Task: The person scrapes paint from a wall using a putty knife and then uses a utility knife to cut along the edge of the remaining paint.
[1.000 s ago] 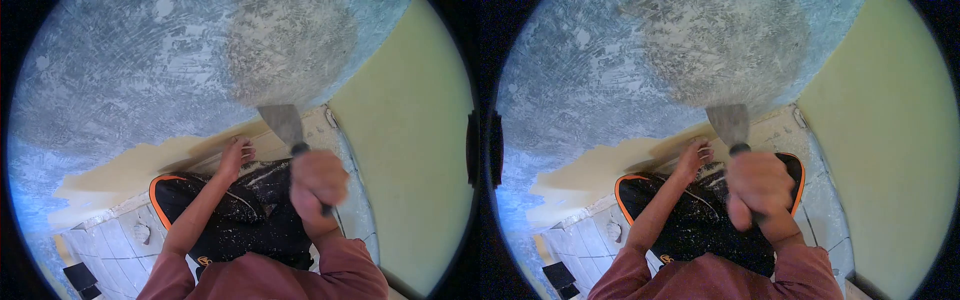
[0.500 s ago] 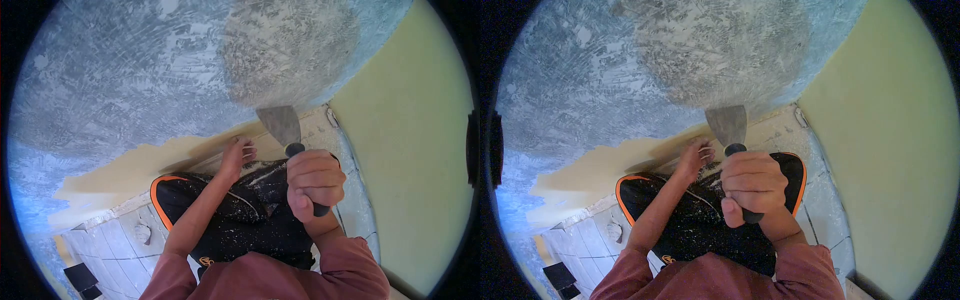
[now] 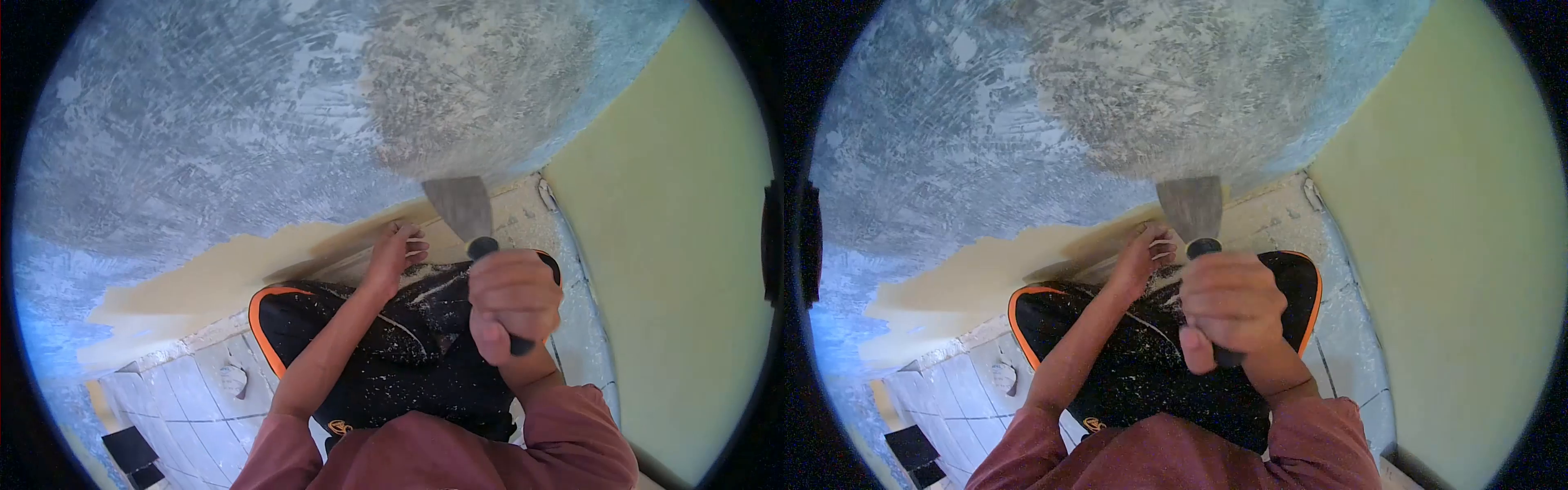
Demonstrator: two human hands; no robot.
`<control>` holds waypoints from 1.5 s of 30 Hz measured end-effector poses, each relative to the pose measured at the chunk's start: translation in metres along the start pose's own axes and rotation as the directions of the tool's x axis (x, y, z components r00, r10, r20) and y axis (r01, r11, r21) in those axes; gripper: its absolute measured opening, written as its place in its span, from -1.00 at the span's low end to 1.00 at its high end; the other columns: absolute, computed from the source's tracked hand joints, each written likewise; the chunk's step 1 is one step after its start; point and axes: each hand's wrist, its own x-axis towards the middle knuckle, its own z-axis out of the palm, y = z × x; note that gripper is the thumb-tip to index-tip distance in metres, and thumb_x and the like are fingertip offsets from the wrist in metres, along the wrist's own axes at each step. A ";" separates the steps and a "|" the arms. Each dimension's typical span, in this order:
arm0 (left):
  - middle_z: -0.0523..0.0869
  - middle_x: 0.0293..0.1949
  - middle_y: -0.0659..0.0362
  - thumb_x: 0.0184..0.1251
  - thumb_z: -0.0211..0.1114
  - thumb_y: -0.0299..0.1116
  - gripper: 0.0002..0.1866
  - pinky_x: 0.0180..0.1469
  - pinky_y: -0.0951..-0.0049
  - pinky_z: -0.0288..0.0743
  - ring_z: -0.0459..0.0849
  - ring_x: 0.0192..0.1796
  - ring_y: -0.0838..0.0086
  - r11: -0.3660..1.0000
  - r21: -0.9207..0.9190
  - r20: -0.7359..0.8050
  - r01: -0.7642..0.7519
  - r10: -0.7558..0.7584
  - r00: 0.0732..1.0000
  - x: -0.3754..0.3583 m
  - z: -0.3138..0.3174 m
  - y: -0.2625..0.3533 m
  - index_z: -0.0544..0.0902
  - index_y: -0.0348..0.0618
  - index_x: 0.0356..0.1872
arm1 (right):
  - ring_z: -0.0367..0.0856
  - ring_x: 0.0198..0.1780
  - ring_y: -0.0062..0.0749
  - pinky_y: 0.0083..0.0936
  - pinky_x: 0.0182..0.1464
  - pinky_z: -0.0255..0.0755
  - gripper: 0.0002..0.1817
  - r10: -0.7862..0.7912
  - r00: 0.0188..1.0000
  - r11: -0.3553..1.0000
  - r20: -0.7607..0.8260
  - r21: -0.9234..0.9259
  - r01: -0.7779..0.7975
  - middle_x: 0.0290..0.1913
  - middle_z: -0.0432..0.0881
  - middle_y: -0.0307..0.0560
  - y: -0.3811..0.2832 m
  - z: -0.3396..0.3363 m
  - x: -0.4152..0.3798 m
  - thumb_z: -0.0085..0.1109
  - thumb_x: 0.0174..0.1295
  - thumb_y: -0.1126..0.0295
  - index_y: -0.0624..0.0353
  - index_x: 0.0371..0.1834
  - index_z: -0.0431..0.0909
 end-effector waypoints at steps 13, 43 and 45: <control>0.52 -0.29 0.19 0.24 0.12 -0.29 -0.81 -0.21 0.43 0.51 0.57 -0.29 0.45 1.000 0.000 0.017 -0.008 0.008 1.000 -0.001 0.006 -0.003 0.41 -0.16 -0.24 | 0.58 -0.60 -0.34 -0.45 -0.46 0.52 -0.88 -0.254 0.959 0.962 -0.128 0.065 0.263 -0.70 0.50 -0.17 -0.001 0.019 0.031 0.05 -0.16 0.45 0.14 -0.77 0.43; 0.51 -0.28 0.18 0.25 0.09 -0.30 -0.82 -0.19 0.42 0.51 0.57 -0.27 0.44 1.000 0.018 0.047 0.011 -0.012 0.999 0.004 0.002 -0.009 0.42 -0.15 -0.22 | 0.36 -0.78 -0.51 -0.55 -0.69 0.36 -0.74 -0.303 0.937 0.916 -0.173 0.218 0.337 -0.76 0.37 -0.24 -0.005 0.017 0.055 0.10 0.10 0.42 0.18 -0.65 0.26; 0.51 -0.28 0.18 0.25 0.10 -0.30 -0.83 -0.20 0.42 0.51 0.57 -0.27 0.44 0.999 0.041 0.031 0.021 -0.022 0.999 0.003 0.001 -0.008 0.42 -0.15 -0.23 | 0.38 -0.77 -0.48 -0.53 -0.68 0.38 -0.80 -0.317 0.924 0.880 -0.213 0.299 0.370 -0.74 0.40 -0.20 -0.016 0.003 0.054 0.09 0.03 0.47 0.21 -0.65 0.29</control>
